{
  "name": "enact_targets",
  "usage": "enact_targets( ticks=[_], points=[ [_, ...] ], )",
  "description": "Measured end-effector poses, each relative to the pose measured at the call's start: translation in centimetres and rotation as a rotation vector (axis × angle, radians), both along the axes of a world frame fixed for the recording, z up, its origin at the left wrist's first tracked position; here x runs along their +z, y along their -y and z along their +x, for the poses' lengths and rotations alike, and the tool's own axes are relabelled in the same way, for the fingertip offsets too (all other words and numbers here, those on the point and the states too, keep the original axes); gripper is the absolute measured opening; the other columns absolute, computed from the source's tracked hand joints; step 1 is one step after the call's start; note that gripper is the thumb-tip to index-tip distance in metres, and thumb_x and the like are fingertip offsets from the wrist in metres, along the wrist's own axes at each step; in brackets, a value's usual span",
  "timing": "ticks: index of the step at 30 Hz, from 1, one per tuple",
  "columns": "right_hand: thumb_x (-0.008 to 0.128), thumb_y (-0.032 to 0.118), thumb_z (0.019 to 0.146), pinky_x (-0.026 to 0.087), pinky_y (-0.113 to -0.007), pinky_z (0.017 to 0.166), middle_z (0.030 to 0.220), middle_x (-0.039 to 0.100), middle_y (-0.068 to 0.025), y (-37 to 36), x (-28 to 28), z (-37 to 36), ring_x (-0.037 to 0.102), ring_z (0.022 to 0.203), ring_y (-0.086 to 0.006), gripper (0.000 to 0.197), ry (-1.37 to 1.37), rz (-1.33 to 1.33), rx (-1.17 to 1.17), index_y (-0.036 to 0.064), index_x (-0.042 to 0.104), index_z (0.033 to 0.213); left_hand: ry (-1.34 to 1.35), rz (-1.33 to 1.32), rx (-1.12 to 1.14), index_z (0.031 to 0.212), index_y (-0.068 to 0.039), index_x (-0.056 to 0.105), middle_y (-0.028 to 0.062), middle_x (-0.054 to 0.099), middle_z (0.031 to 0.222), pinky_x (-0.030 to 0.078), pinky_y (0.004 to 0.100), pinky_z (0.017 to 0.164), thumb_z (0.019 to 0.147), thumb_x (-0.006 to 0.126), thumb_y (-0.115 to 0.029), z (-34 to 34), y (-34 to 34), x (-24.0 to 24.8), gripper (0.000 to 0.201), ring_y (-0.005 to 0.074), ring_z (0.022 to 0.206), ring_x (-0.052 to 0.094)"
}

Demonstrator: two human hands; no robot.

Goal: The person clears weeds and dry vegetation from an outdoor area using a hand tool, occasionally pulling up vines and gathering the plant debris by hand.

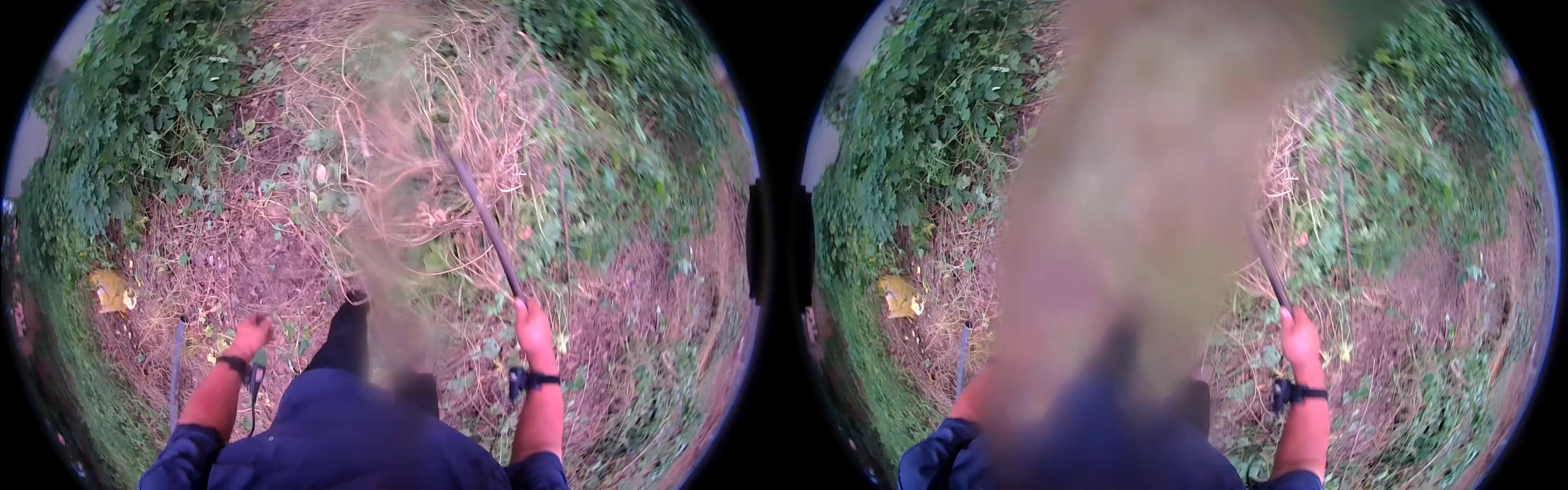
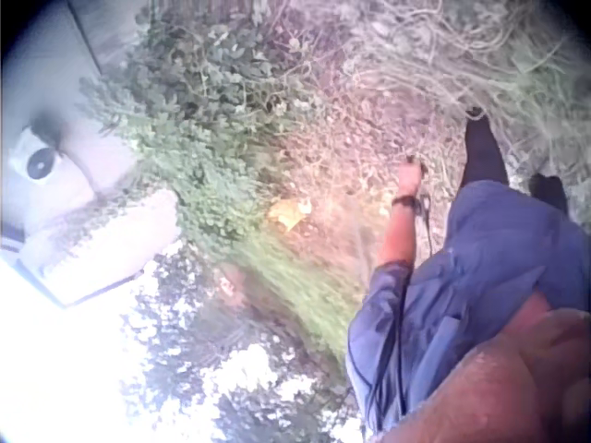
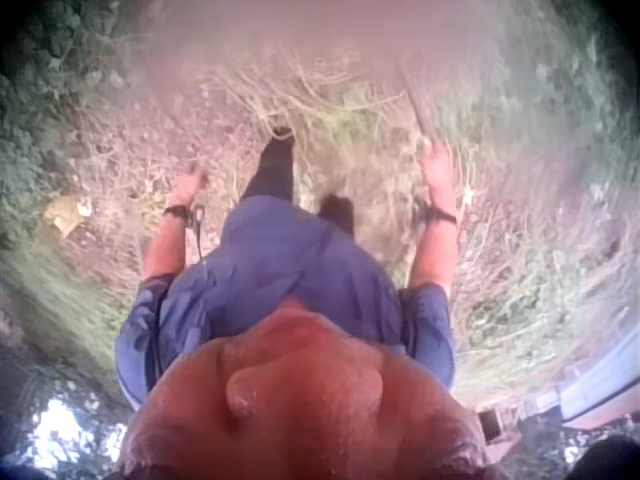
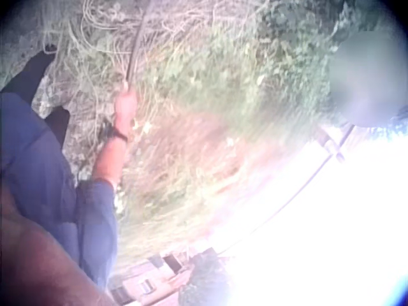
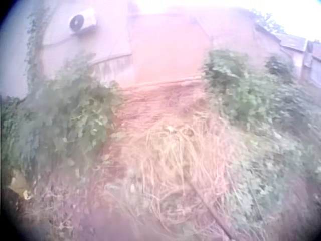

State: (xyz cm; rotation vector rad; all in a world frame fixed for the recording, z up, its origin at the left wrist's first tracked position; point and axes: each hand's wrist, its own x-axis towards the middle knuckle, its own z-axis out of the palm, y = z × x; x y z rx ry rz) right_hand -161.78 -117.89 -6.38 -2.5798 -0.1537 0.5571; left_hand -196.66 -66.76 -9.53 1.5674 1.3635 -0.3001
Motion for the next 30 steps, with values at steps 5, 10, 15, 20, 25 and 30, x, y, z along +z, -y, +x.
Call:
enact_targets(
  ticks=[5, 10, 15, 20, 25, 30],
  points=[
    [0.05, 0.034, 0.092, 0.043, -0.052, 0.061, 0.075, 0.058, -0.0267, 26.3, 6.3, -22.3, 0.056, 0.072, -0.0473, 0.034, -0.008, -0.289, -0.279, 0.0008, 0.055, 0.089, 0.091, -0.009, -0.336, 0.109, 0.006, 0.055, 0.0119, 0.064, 0.086, 0.054, 0.031, 0.065, 0.091, 0.058, -0.022, 6.8, 8.3, 1.6, 0.034, 0.0176, 0.072, 0.063],
    [0.042, 0.037, 0.096, 0.042, -0.051, 0.062, 0.073, 0.058, -0.0272, 37.5, 6.2, -44.5, 0.055, 0.069, -0.0475, 0.044, -0.137, -0.359, -0.653, -0.0032, 0.058, 0.089, 0.105, -0.16, -0.499, 0.106, 0.005, 0.054, 0.0119, 0.063, 0.085, 0.055, 0.0304, 0.064, 0.092, 0.057, -0.022, 9.5, 17.2, 3.0, 0.031, 0.0177, 0.071, 0.063],
    [0.036, 0.051, 0.096, 0.042, -0.048, 0.062, 0.073, 0.062, -0.0228, 34.0, -2.2, -40.0, 0.056, 0.067, -0.0404, 0.063, -0.435, -0.269, -0.845, -0.0046, 0.061, 0.081, 0.06, -0.143, -0.507, 0.105, 0.003, 0.055, 0.0115, 0.063, 0.084, 0.054, 0.0311, 0.062, 0.092, 0.057, -0.021, 8.4, 18.3, 4.6, 0.028, 0.0168, 0.071, 0.063],
    [0.04, 0.055, 0.093, 0.036, -0.038, 0.039, 0.051, 0.048, -0.0074, 24.7, -8.6, -25.0, 0.047, 0.04, -0.0213, 0.059, -0.453, 0.198, -1.028, 0.0046, 0.052, 0.065, 0.111, -0.14, -0.397, 0.107, 0.005, 0.054, 0.0118, 0.063, 0.086, 0.053, 0.032, 0.061, 0.09, 0.057, -0.018, 7.4, 12.8, 3.7, 0.029, 0.0168, 0.07, 0.062],
    [0.039, 0.054, 0.094, 0.026, -0.029, 0.031, 0.046, 0.032, 0.0019, 16.1, -1.3, -17.8, 0.031, 0.032, -0.013, 0.047, -0.305, 0.576, -1.163, 0.0136, 0.04, 0.07, 0.104, -0.076, -0.215, 0.111, 0.007, 0.05, 0.0132, 0.06, 0.089, 0.054, 0.0326, 0.062, 0.09, 0.057, -0.017, 5.5, 9.1, 5.4, 0.032, 0.0185, 0.073, 0.06],
    [0.038, 0.05, 0.096, 0.024, -0.026, 0.031, 0.047, 0.033, 0.0029, 15.2, 0.8, -13.1, 0.031, 0.033, -0.0108, 0.044, -0.081, 0.636, -0.997, 0.014, 0.04, 0.072, 0.081, -0.058, -0.206, 0.109, 0.006, 0.051, 0.0115, 0.062, 0.082, 0.053, 0.0314, 0.062, 0.09, 0.057, -0.017, 4.9, 10.3, 5.8, 0.03, 0.0191, 0.069, 0.062]
  ],
)
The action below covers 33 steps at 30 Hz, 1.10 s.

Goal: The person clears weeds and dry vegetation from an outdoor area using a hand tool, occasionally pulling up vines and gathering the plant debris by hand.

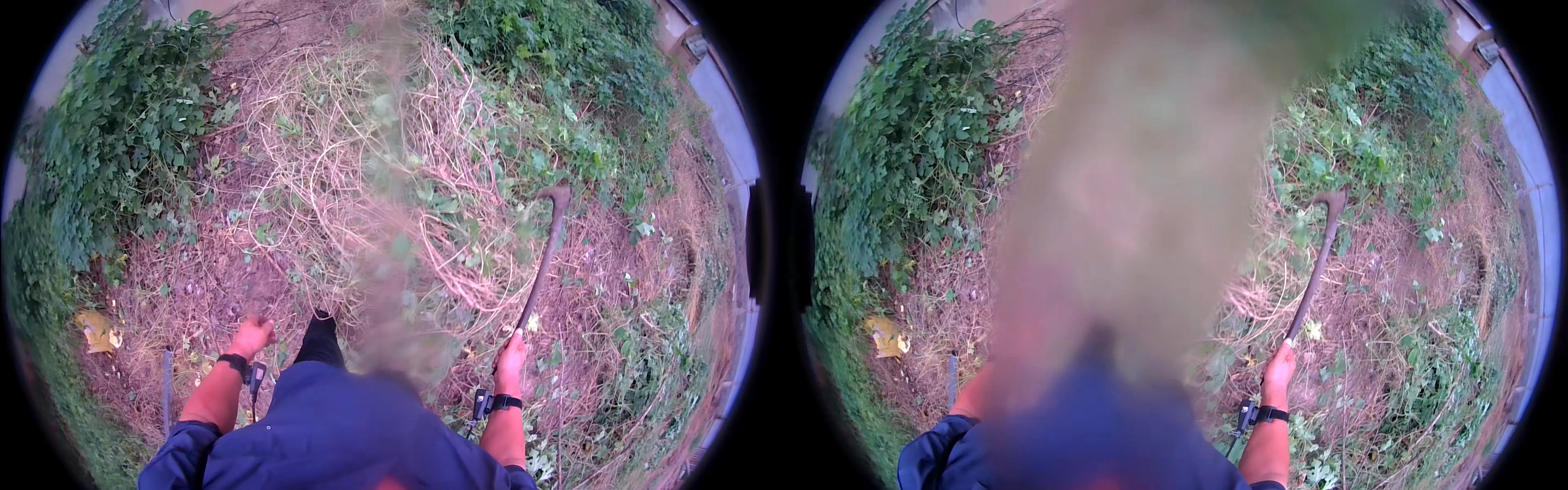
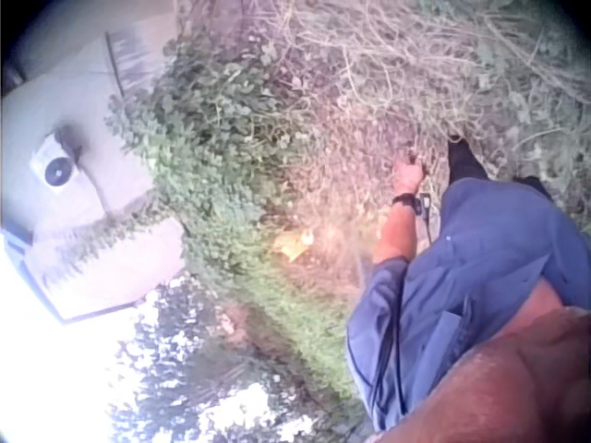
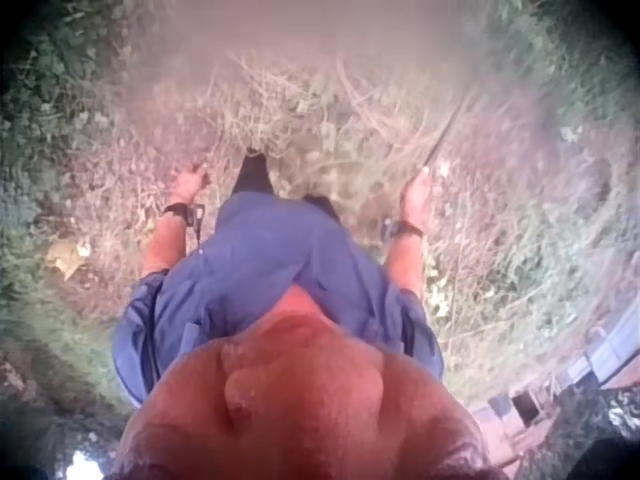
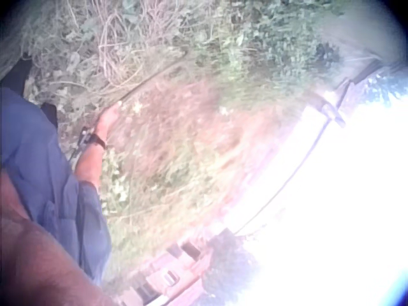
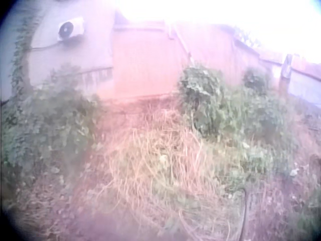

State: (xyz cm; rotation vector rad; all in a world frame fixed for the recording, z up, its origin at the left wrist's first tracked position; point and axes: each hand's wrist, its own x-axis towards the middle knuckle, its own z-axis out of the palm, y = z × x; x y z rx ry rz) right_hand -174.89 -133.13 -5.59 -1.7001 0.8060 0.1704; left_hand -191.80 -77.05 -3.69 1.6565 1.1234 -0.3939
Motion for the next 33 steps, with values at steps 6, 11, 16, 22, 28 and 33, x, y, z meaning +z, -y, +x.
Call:
enact_targets(
  ticks=[6, 11, 16, 22, 28, 33],
  points=[
    [0.04, 0.044, 0.098, 0.025, -0.023, 0.031, 0.048, 0.034, 0.0041, -5.4, -0.4, 10.7, 0.032, 0.035, -0.007, 0.04, 0.297, -0.103, 0.234, 0.0132, 0.04, 0.071, -0.081, 0.019, -0.016, 0.11, 0.004, 0.052, 0.0132, 0.065, 0.082, 0.053, 0.0306, 0.063, 0.09, 0.057, -0.02, 0.1, -1.0, -1.2, 0.032, 0.02, 0.07, 0.066],
    [0.04, 0.044, 0.098, 0.025, -0.022, 0.033, 0.049, 0.034, 0.0048, -18.1, 2.4, 22.5, 0.033, 0.037, -0.0055, 0.041, 0.346, -0.152, 0.428, 0.0133, 0.041, 0.071, -0.166, 0.003, 0.015, 0.11, 0.005, 0.052, 0.012, 0.064, 0.083, 0.054, 0.0314, 0.065, 0.089, 0.059, -0.02, 3.1, -6.4, -4.1, 0.033, 0.02, 0.071, 0.065],
    [0.042, 0.044, 0.097, 0.035, -0.031, 0.048, 0.059, 0.047, -0.0056, -35.1, 0.8, 37.8, 0.044, 0.051, -0.0159, 0.046, 0.463, -0.35, 0.614, 0.0041, 0.051, 0.077, -0.082, -0.201, 0.325, 0.111, 0.005, 0.051, 0.0121, 0.061, 0.091, 0.055, 0.0334, 0.063, 0.089, 0.06, -0.017, 1.9, -12.8, -9.7, 0.032, 0.0207, 0.077, 0.063],
    [0.036, 0.056, 0.093, 0.046, -0.046, 0.074, 0.083, 0.063, -0.0266, -55.8, -6.4, 55.0, 0.061, 0.081, -0.0416, 0.067, 0.568, -0.795, 0.717, -0.0062, 0.061, 0.094, -0.29, -0.224, 0.545, 0.108, 0.006, 0.05, 0.0137, 0.063, 0.083, 0.054, 0.033, 0.058, 0.091, 0.054, -0.015, -2.2, -19.0, -12.4, 0.027, 0.0232, 0.066, 0.065],
    [0.027, 0.061, 0.093, 0.044, -0.048, 0.088, 0.097, 0.062, -0.0318, -61.8, -20.5, 55.8, 0.058, 0.1, -0.0434, 0.078, 0.186, -0.766, 1.156, -0.0084, 0.062, 0.096, -0.411, -0.312, 0.666, 0.112, 0.004, 0.049, 0.0156, 0.064, 0.086, 0.054, 0.0368, 0.059, 0.091, 0.055, -0.015, -6.9, -17.8, -15.0, 0.029, 0.0266, 0.067, 0.065],
    [0.029, 0.059, 0.093, 0.042, -0.046, 0.09, 0.095, 0.059, -0.0359, -55.8, -26.5, 48.7, 0.056, 0.101, -0.0479, 0.076, 0.01, -0.693, 1.094, -0.0099, 0.06, 0.104, -0.451, -0.342, 0.666, 0.11, 0.003, 0.049, 0.0164, 0.064, 0.088, 0.054, 0.0361, 0.06, 0.091, 0.055, -0.017, -8.6, -16.4, -14.4, 0.028, 0.0267, 0.069, 0.066]
  ],
)
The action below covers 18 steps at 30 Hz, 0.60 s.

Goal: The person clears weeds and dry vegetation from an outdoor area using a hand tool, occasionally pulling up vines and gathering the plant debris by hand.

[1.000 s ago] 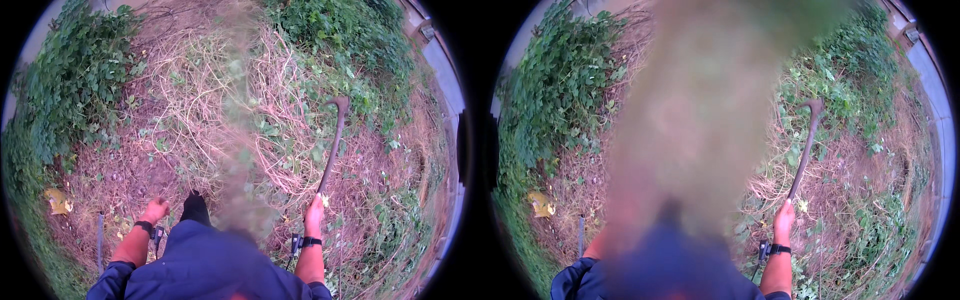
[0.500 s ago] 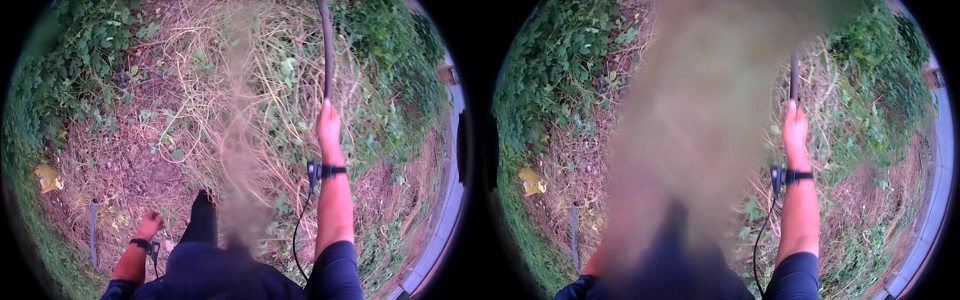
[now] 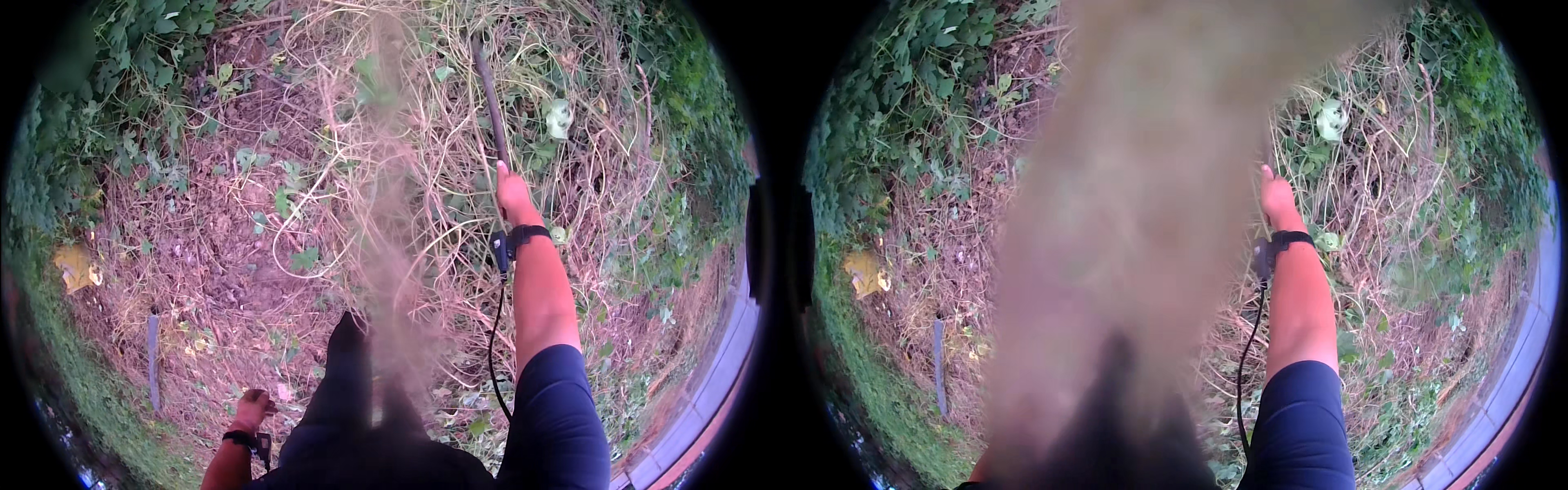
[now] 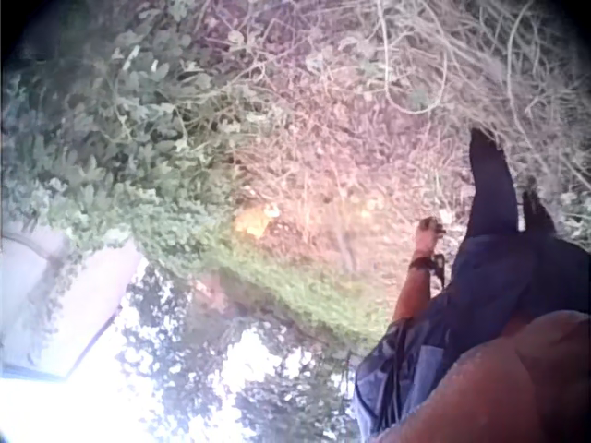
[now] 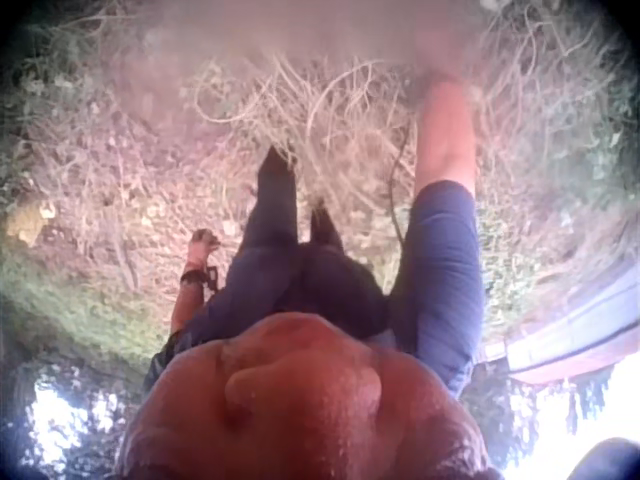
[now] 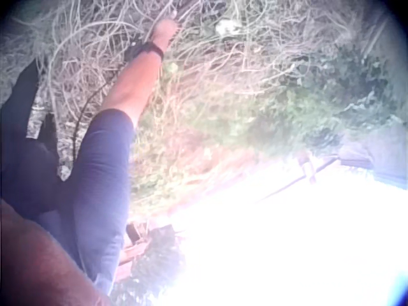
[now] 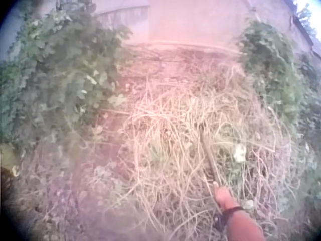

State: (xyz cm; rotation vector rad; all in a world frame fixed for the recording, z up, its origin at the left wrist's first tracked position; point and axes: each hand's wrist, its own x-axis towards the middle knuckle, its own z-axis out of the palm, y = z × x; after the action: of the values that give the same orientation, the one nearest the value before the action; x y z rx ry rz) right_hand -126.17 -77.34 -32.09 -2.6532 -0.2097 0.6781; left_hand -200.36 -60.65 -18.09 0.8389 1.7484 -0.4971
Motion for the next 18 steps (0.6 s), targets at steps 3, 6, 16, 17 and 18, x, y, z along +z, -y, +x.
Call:
enact_targets(
  ticks=[3, 6, 16, 17, 18],
  points=[
    [0.035, 0.055, 0.094, 0.047, -0.045, 0.064, 0.073, 0.061, -0.0253, 1.1, 2.7, 1.0, 0.061, 0.068, -0.0383, 0.067, -0.007, 0.096, 0.005, -0.0068, 0.06, 0.091, 0.027, 0.033, -0.125, 0.106, 0.002, 0.05, 0.0146, 0.064, 0.087, 0.053, 0.0338, 0.06, 0.092, 0.054, -0.018, 2.1, -0.5, 1.3, 0.025, 0.0238, 0.069, 0.066],
    [0.038, 0.052, 0.095, 0.042, -0.04, 0.045, 0.058, 0.055, -0.0144, 2.9, 7.8, 0.7, 0.054, 0.046, -0.0263, 0.06, -0.159, 0.184, -0.084, -0.0028, 0.057, 0.08, 0.137, 0.087, -0.169, 0.106, 0.002, 0.05, 0.0137, 0.064, 0.086, 0.052, 0.0333, 0.061, 0.093, 0.053, -0.018, 3.3, 0.0, 2.0, 0.024, 0.0226, 0.069, 0.066],
    [0.036, 0.05, 0.096, 0.043, -0.036, 0.049, 0.059, 0.054, -0.0116, 31.9, 20.7, -18.2, 0.053, 0.049, -0.0227, 0.059, 0.267, 0.242, 0.038, -0.0024, 0.056, 0.08, 0.394, 0.293, -0.376, 0.108, 0.004, 0.052, 0.011, 0.062, 0.082, 0.052, 0.0304, 0.061, 0.092, 0.054, -0.018, 3.8, 10.0, 6.7, 0.027, 0.0198, 0.068, 0.063],
    [0.034, 0.05, 0.096, 0.044, -0.04, 0.059, 0.067, 0.057, -0.0176, 34.1, 24.7, -22.1, 0.056, 0.061, -0.0311, 0.06, 0.114, 0.28, -0.039, -0.0045, 0.058, 0.087, 0.391, 0.303, -0.41, 0.108, 0.004, 0.052, 0.0113, 0.062, 0.083, 0.053, 0.0304, 0.061, 0.092, 0.054, -0.018, 3.8, 11.7, 7.7, 0.028, 0.0197, 0.068, 0.063],
    [0.032, 0.05, 0.097, 0.046, -0.044, 0.068, 0.074, 0.061, -0.0237, 37.2, 29.4, -26.4, 0.059, 0.072, -0.0395, 0.063, -0.033, 0.302, -0.132, -0.0065, 0.06, 0.094, 0.396, 0.298, -0.46, 0.109, 0.004, 0.052, 0.0115, 0.063, 0.083, 0.053, 0.0303, 0.062, 0.091, 0.054, -0.019, 4.3, 13.4, 8.6, 0.029, 0.0197, 0.069, 0.064]
  ],
)
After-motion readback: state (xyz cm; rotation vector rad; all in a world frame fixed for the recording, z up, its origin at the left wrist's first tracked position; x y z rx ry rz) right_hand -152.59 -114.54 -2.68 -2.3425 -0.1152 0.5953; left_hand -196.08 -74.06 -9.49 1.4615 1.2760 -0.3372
